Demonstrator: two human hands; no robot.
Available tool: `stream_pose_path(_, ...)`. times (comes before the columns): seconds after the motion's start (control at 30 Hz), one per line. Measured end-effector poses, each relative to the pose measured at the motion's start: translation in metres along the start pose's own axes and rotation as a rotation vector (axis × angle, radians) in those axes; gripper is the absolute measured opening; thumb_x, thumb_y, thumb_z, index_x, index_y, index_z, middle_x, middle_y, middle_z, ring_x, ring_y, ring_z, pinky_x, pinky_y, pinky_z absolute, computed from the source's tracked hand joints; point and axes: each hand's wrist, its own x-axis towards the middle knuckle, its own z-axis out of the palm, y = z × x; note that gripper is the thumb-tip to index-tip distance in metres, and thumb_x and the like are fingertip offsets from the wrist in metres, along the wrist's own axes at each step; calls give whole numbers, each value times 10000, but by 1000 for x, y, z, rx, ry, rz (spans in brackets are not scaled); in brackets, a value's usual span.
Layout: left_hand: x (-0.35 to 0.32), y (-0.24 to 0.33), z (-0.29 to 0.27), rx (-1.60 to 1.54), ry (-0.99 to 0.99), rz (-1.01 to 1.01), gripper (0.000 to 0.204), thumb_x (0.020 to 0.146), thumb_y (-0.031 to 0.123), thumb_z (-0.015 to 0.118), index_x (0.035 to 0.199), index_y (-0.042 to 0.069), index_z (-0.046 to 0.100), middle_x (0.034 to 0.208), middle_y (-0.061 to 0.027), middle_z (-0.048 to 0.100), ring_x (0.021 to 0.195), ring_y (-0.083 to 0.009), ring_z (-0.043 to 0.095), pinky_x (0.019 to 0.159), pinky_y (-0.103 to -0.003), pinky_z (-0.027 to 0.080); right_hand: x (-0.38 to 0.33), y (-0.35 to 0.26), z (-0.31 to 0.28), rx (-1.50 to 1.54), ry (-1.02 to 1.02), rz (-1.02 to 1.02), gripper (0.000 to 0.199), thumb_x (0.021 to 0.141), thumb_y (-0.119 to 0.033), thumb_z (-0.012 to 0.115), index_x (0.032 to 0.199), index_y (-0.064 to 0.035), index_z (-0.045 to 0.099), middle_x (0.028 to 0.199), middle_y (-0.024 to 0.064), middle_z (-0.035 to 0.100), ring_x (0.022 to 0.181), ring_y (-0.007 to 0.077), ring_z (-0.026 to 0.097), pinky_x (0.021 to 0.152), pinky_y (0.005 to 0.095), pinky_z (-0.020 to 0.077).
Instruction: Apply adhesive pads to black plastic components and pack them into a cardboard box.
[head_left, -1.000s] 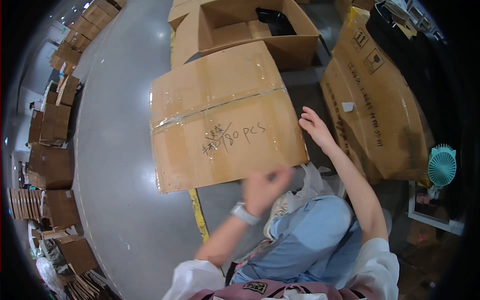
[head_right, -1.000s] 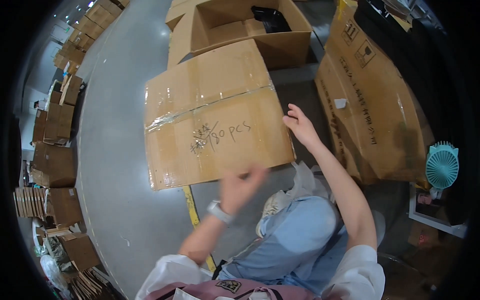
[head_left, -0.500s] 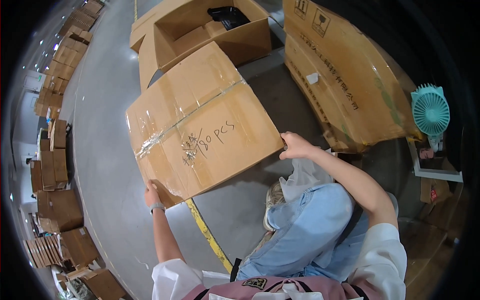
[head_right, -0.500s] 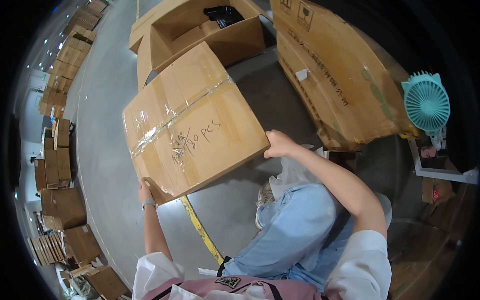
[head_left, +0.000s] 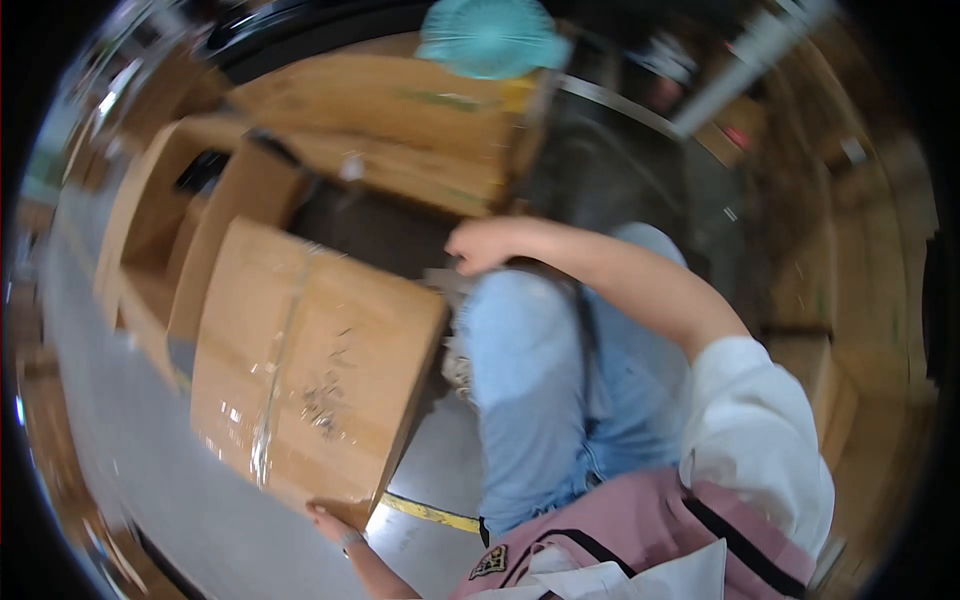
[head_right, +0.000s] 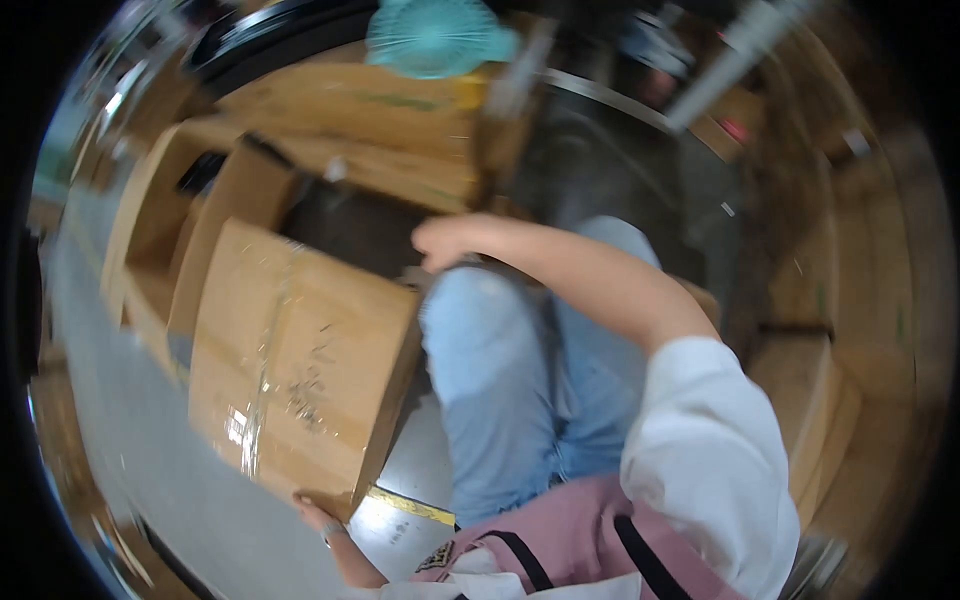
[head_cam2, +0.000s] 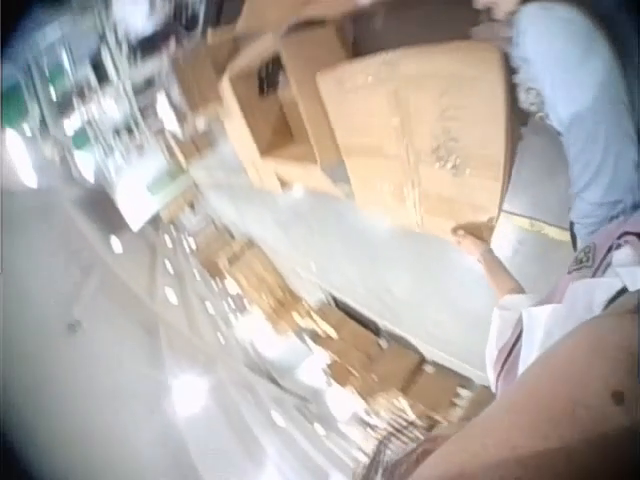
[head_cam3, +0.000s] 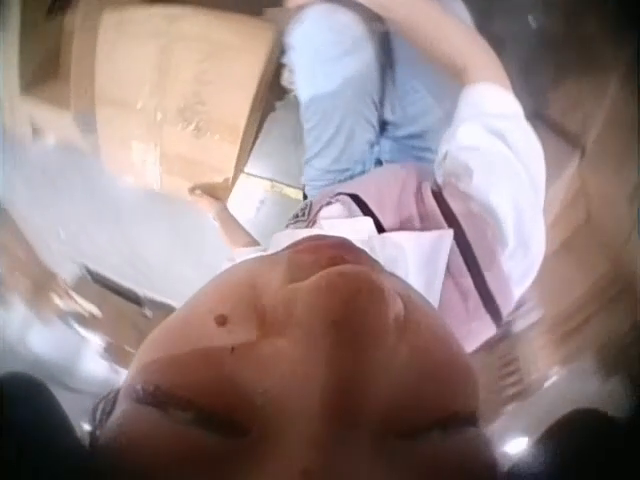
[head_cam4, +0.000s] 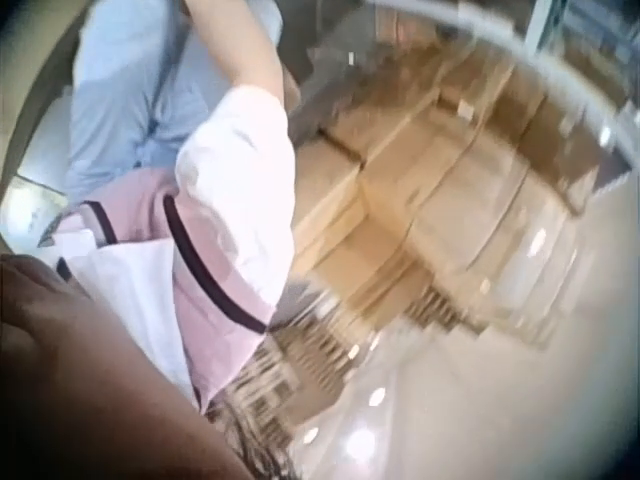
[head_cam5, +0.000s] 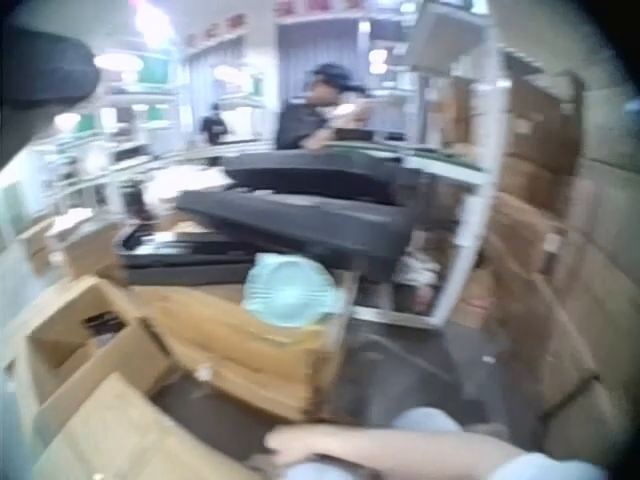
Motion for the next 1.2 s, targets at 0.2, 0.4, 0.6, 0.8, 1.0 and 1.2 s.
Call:
stream_pose_path(0.2,16,-9,-14,323,68,40,649,951,573,316,1284,51,511,1127,-328,580,990,-424,613,843,-489,514,-249,-71,-47,256,934,286,267,818,-179,612,1047,-52,658,856,107,679,794,207,657,699,336,508)
stream_pose_path(0.4,68,-55,-27,743,115,296,558,970,539,298,1270,128,527,1085,-330,594,961,-417,626,796,-492,522,-544,-56,100,109,1258,1247,259,831,-216,604,1021,-56,678,857,131,695,800,239,684,724,331,522)
stream_pose_path(0.6,154,-2,-27,1194,525,879,496,963,511,359,1272,150,501,1069,-285,584,924,-379,621,737,-484,516,-568,-67,279,202,877,1784,261,844,-256,582,918,-20,666,864,198,651,835,359,634,731,447,507)
stream_pose_path(0.8,-101,169,86,197,105,1101,437,885,189,594,1219,-50,444,1146,-234,480,1066,-359,465,871,-453,425,-506,-78,389,767,331,1598,243,786,-239,603,946,-85,703,1005,189,665,967,343,630,832,419,505)
stream_pose_path(1.0,-254,250,126,-159,-305,1505,334,793,52,622,1102,-16,515,1246,-212,458,1222,-361,404,1032,-448,309,-437,-16,332,647,505,1217,353,728,-317,676,999,-92,699,1031,111,685,970,287,647,846,383,508)
stream_pose_path(1.2,-359,229,212,122,-763,1766,286,699,67,673,963,35,567,1168,-207,509,1046,-377,522,864,-447,447,-432,71,232,693,581,1047,295,769,-268,636,998,-93,700,960,138,692,904,297,663,815,379,521)
